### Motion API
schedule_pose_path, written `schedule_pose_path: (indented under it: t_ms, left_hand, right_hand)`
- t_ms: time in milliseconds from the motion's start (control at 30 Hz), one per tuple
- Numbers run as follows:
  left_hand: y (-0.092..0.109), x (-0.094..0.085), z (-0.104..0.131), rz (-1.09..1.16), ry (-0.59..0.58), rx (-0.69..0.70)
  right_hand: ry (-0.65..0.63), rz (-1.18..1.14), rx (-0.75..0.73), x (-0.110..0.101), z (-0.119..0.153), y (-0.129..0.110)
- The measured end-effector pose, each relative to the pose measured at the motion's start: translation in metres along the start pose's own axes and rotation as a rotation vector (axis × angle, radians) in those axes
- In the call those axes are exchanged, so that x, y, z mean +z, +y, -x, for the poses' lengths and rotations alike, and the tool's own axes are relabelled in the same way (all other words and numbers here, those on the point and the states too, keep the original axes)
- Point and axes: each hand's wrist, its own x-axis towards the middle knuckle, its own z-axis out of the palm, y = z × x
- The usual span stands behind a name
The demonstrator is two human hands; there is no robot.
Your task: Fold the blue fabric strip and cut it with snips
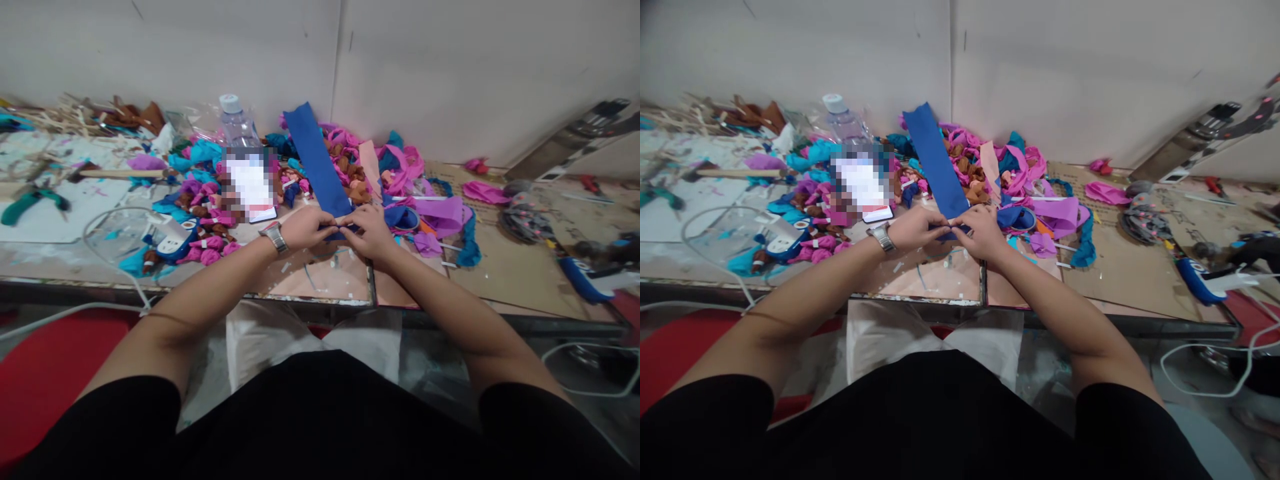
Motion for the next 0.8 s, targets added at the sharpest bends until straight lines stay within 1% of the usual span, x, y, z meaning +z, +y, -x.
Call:
schedule_pose_path:
  t_ms: [100, 300, 667, 800]
  left_hand:
    - [0.0023, -0.0014, 0.0001, 0.033, -0.008, -0.015]
    - [0.0024, -0.0037, -0.0007, 0.085, -0.028, -0.031]
    - [0.0034, -0.0023, -0.0008, 0.124, -0.010, -0.070]
    - [0.0027, -0.0005, -0.0008, 0.140, -0.002, -0.072]
  right_hand:
    - [-0.007, -0.018, -0.007, -0.0007, -0.0003, 0.0009]
    - [0.039, -0.021, -0.001, 0.0006, -0.0005, 0.0038]
    - [0.036, -0.015, -0.001, 0.0034, 0.0003, 0.0066]
    - [0.053, -0.026, 0.004, 0.0029, 0.0003, 0.0063]
